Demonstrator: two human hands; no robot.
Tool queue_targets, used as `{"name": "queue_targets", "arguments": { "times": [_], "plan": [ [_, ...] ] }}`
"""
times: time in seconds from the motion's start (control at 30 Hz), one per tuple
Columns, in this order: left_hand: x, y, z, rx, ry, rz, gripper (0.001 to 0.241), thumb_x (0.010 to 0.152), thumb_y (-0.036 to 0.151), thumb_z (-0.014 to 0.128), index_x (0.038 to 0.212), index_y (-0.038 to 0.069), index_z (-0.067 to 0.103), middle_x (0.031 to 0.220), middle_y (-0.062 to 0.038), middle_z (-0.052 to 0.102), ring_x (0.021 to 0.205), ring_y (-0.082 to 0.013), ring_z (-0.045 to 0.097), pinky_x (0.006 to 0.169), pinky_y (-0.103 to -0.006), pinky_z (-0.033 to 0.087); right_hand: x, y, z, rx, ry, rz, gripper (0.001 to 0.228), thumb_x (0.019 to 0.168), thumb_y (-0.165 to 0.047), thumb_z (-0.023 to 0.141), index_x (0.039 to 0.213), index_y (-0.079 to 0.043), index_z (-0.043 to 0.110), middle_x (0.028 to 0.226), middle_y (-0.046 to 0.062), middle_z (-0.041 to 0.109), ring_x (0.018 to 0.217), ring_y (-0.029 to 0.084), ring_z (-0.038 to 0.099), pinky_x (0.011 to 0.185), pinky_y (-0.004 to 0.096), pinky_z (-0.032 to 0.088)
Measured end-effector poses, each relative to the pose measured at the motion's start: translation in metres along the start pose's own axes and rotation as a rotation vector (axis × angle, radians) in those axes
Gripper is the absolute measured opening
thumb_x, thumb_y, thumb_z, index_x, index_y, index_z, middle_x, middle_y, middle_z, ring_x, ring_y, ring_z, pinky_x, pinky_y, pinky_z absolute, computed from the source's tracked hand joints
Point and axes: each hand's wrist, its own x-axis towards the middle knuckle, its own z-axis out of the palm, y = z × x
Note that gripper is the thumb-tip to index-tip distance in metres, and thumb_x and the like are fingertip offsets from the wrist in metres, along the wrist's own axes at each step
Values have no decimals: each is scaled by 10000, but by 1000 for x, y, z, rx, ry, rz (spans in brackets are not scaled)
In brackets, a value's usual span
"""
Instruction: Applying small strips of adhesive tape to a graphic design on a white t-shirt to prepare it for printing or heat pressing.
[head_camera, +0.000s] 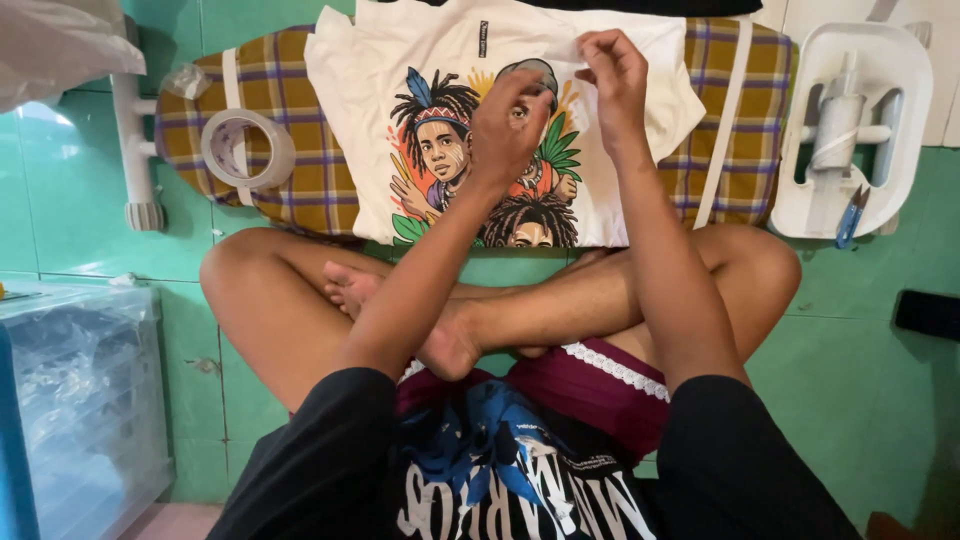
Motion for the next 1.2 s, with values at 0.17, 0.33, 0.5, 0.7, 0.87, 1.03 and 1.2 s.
{"name": "queue_targets", "arguments": {
  "times": [0.17,0.33,0.5,0.7,0.87,1.03,1.2],
  "plan": [
    [9,0,-10,-737,105,-747,369,986,341,605,1090,7,722,962,-173,786,835,-230,743,723,-274,625,-18,-22,16,-447,-207,-265,64,1009,-117,605,1029,-71,645,1124,115,640,1074,257,603,942,400,501],
    [14,-9,-21,-953,163,-936,225,1000,121,655,1169,-23,695,974,-180,792,819,-252,763,755,-324,656,-25,-31,22,-648,-402,-370,107,974,-22,665,1077,-14,695,1265,151,578,1248,325,545,1068,461,443],
    [19,9,-27,-865,278,-1032,89,975,-51,658,1056,-28,686,961,-185,757,810,-261,732,693,-305,662,-27,-24,15,-657,-404,-569,210,910,-24,772,1121,-29,769,1340,212,589,1245,384,564,1082,507,500],
    [10,-7,-17,-610,116,-872,129,990,-45,612,972,53,695,940,-134,766,779,-197,748,673,-271,690,-32,-24,25,-445,-165,-259,569,1025,-191,749,1498,-161,434,1507,90,427,1336,303,561,989,381,559],
    [10,6,-13,-535,39,-786,128,978,-13,648,935,81,726,831,-48,712,699,-118,613,608,-190,538,-27,-13,16,-384,-196,-78,750,1034,-341,784,1578,-243,277,1475,168,546,1306,312,608,961,346,600],
    [12,1,-12,-590,30,-809,132,984,-12,644,996,59,755,851,-89,753,698,-138,645,596,-183,547,-20,-27,21,-478,-113,-209,194,972,-1,684,1162,-38,683,1150,114,687,1048,246,670,843,310,629],
    [10,-6,-12,-604,27,-879,168,985,-14,613,1044,61,750,980,-126,801,795,-165,724,656,-206,613,-20,-22,17,-447,-46,-250,71,982,-51,691,1041,-57,731,997,85,741,921,203,704,791,311,609]
  ]
}}
